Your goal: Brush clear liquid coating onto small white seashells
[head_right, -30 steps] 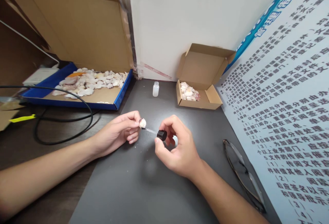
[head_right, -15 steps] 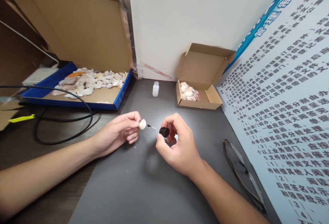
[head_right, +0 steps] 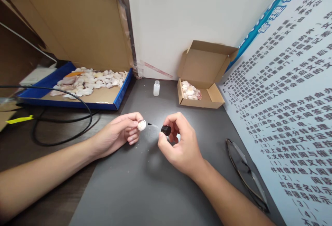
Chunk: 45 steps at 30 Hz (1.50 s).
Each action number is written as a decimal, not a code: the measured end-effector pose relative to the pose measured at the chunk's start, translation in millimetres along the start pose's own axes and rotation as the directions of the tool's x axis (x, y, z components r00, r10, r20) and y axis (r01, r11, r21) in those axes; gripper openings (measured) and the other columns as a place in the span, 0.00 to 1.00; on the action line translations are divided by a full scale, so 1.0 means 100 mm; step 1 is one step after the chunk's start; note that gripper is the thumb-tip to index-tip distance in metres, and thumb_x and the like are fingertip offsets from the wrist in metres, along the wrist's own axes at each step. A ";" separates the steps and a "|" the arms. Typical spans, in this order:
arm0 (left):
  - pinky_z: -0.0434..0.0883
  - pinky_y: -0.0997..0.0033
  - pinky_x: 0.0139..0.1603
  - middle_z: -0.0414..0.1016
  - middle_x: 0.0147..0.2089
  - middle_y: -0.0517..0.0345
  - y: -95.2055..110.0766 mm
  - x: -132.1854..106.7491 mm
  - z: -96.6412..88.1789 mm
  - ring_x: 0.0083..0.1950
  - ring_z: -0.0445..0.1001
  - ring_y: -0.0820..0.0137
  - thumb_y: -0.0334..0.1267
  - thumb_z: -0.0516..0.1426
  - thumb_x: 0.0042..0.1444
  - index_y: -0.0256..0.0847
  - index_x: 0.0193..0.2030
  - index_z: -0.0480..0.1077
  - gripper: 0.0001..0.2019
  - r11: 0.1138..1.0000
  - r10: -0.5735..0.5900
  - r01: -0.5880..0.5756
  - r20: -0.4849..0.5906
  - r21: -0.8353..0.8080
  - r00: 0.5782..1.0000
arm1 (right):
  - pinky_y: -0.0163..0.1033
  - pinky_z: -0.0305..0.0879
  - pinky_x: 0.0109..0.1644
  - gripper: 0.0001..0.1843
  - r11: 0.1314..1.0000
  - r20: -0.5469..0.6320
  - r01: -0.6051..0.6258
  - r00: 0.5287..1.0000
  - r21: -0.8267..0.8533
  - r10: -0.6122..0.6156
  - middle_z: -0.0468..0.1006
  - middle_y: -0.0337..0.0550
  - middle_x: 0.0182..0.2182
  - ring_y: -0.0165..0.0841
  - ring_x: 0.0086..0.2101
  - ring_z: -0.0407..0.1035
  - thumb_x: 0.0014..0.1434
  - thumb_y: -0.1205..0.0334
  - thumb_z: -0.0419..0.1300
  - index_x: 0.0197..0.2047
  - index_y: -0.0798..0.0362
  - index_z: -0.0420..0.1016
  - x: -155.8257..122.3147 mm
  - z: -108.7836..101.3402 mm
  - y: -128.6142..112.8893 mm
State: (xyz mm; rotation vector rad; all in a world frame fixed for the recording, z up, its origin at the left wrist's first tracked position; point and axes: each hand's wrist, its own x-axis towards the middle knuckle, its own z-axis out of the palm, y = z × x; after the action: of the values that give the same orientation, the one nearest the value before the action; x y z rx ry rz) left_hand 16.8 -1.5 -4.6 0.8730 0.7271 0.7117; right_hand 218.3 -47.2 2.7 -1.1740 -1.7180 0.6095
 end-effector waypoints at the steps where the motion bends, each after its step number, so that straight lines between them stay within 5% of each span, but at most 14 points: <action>1: 0.60 0.79 0.24 0.56 0.20 0.68 0.00 0.00 0.00 0.20 0.58 0.81 0.36 0.59 0.53 0.37 0.31 0.65 0.07 1.000 -0.001 0.001 -0.001 0.003 1.000 | 0.33 0.59 0.25 0.10 1.000 -0.010 0.005 1.000 0.000 -0.005 0.62 0.33 0.27 0.26 0.23 0.58 0.55 0.71 0.58 0.36 0.49 0.62 0.00 0.00 0.00; 7: 0.60 0.79 0.24 0.56 0.20 0.68 0.01 -0.01 0.01 0.20 0.58 0.81 0.37 0.59 0.52 0.37 0.31 0.64 0.07 1.000 0.005 -0.005 -0.010 -0.003 1.000 | 0.34 0.61 0.26 0.10 0.995 0.018 0.074 0.997 0.063 -0.076 0.63 0.34 0.28 0.27 0.23 0.59 0.55 0.71 0.57 0.38 0.49 0.62 -0.02 -0.01 -0.02; 45: 0.60 0.79 0.24 0.60 0.25 0.65 0.01 -0.01 0.00 0.21 0.59 0.81 0.35 0.57 0.55 0.37 0.32 0.64 0.06 0.998 0.032 -0.033 0.023 0.048 0.999 | 0.31 0.59 0.23 0.09 0.999 0.056 -0.009 0.998 -0.035 0.011 0.64 0.31 0.25 0.24 0.21 0.59 0.54 0.68 0.61 0.36 0.50 0.64 0.00 0.01 -0.03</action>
State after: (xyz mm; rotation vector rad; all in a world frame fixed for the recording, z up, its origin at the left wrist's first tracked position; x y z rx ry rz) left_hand 16.6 -1.8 -3.6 0.9370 0.7138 0.7147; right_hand 215.8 -48.3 5.0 -1.2006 -1.7778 0.6262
